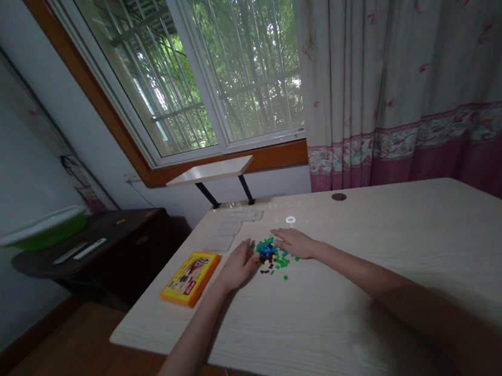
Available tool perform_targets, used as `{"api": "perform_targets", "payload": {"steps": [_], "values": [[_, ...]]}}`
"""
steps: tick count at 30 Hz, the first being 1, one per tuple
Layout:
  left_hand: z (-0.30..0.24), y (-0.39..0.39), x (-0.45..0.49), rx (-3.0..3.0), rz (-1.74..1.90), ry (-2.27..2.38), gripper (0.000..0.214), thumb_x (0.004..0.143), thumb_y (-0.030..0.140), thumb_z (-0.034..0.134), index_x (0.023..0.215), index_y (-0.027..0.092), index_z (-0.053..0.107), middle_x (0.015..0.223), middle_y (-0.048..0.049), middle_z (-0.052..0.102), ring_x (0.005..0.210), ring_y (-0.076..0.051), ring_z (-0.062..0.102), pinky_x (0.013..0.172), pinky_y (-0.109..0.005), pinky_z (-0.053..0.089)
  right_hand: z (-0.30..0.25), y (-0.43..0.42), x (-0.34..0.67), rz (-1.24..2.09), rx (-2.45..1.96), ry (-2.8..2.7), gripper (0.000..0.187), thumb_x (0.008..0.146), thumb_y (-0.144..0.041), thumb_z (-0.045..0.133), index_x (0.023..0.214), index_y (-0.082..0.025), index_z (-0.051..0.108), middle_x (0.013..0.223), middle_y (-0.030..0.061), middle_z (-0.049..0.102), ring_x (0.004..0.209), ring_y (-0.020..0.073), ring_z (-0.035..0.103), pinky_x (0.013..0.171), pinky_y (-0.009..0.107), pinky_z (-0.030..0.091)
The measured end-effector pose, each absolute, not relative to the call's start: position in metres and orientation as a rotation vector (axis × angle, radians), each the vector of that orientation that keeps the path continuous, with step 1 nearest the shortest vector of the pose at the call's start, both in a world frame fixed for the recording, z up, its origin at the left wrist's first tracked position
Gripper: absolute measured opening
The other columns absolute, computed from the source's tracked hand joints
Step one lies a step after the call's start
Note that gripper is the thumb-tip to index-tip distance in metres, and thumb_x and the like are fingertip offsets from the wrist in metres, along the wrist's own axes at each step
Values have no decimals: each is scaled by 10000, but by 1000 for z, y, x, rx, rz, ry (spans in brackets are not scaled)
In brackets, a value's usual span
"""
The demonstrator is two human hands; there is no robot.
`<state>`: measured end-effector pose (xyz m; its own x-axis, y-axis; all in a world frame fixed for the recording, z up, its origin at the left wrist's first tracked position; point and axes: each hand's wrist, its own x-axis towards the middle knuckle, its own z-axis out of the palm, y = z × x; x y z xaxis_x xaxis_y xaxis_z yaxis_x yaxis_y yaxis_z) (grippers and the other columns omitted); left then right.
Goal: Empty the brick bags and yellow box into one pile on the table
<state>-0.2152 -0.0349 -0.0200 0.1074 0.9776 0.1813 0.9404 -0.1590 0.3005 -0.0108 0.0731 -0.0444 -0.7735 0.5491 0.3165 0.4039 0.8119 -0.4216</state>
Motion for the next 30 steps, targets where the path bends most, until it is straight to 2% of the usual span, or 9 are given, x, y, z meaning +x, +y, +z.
{"api": "perform_targets", "payload": {"steps": [3, 6, 11, 14, 18, 21, 23, 26, 30], "values": [[-25, -43, -214, 2286, 305, 1956, 760, 793, 597, 325, 1343, 77, 253, 1402, -190, 245, 1301, -285, 208, 1039, -449, 199, -41, 75, -26, 579, -737, -2648, 575, 888, -519, 221, 1314, -156, 355, 1362, 114, 359, 1274, 244, 287, 1044, 478, 183], [-27, -49, -212, 2312, 191, 1951, 887, 737, 667, 353, 1376, 93, 134, 1434, -176, 144, 1320, -289, 127, 1039, -489, 163, -35, 73, -35, 718, -657, -2672, 565, 908, -478, 168, 1316, -131, 350, 1355, 116, 369, 1267, 224, 305, 1058, 466, 152], [-26, -52, -207, 2313, 164, 1947, 1002, 676, 701, 413, 1381, 91, 49, 1434, -195, 120, 1323, -292, 109, 1041, -495, 143, -20, 57, -35, 789, -453, -2679, 527, 914, -462, 173, 1286, -167, 403, 1288, 85, 468, 1192, 205, 419, 1033, 404, 253], [-25, -51, -205, 2318, 205, 1923, 1017, 662, 694, 444, 1379, 90, 52, 1431, -198, 139, 1319, -297, 127, 1038, -504, 144, -14, 47, -27, 830, -359, -2686, 531, 905, -484, 192, 1317, -191, 354, 1303, 64, 453, 1178, 182, 434, 1010, 346, 304], [-25, -50, -203, 2369, 301, 1810, 987, 676, 662, 469, 1381, 105, 61, 1422, -186, 192, 1307, -298, 182, 1036, -508, 159, -17, 43, -3, 779, -374, -2689, 679, 857, -559, 282, 1375, -125, 212, 1408, 112, 270, 1288, 192, 257, 1058, 349, 215], [-24, -49, -203, 2415, 426, 1695, 971, 676, 635, 506, 1379, 100, 102, 1408, -187, 235, 1290, -299, 229, 1038, -484, 193, -25, 44, 17, 634, -504, -2792, 953, 719, -669, 439, 1388, -71, 120, 1431, 174, 143, 1321, 253, 133, 1077, 414, 113], [-25, -47, -203, 2396, 522, 1637, 886, 734, 598, 465, 1376, 91, 124, 1402, -186, 251, 1282, -279, 256, 1043, -452, 214, -30, 44, 24, 549, -555, -2844, 1072, 642, -708, 487, 1389, -58, 76, 1432, 191, 101, 1324, 269, 105, 1079, 428, 75], [-28, -43, -205, 2262, 694, 1672, 704, 856, 516, 272, 1374, 66, 114, 1418, -179, 209, 1300, -229, 230, 1062, -408, 199, -35, 39, 19, 478, -595, -2863, 1129, 607, -738, 483, 1389, -52, 44, 1434, 194, 70, 1327, 271, 84, 1080, 429, 58], [-31, -40, -207, 2101, 856, 1831, 663, 881, 492, 170, 1372, 50, 109, 1427, -177, 185, 1312, -216, 195, 1069, -401, 177, -37, 35, -6, 458, -617, -2842, 1150, 595, -758, 466, 1386, -34, 52, 1432, 205, 69, 1326, 284, 74, 1074, 443, 78]]}}
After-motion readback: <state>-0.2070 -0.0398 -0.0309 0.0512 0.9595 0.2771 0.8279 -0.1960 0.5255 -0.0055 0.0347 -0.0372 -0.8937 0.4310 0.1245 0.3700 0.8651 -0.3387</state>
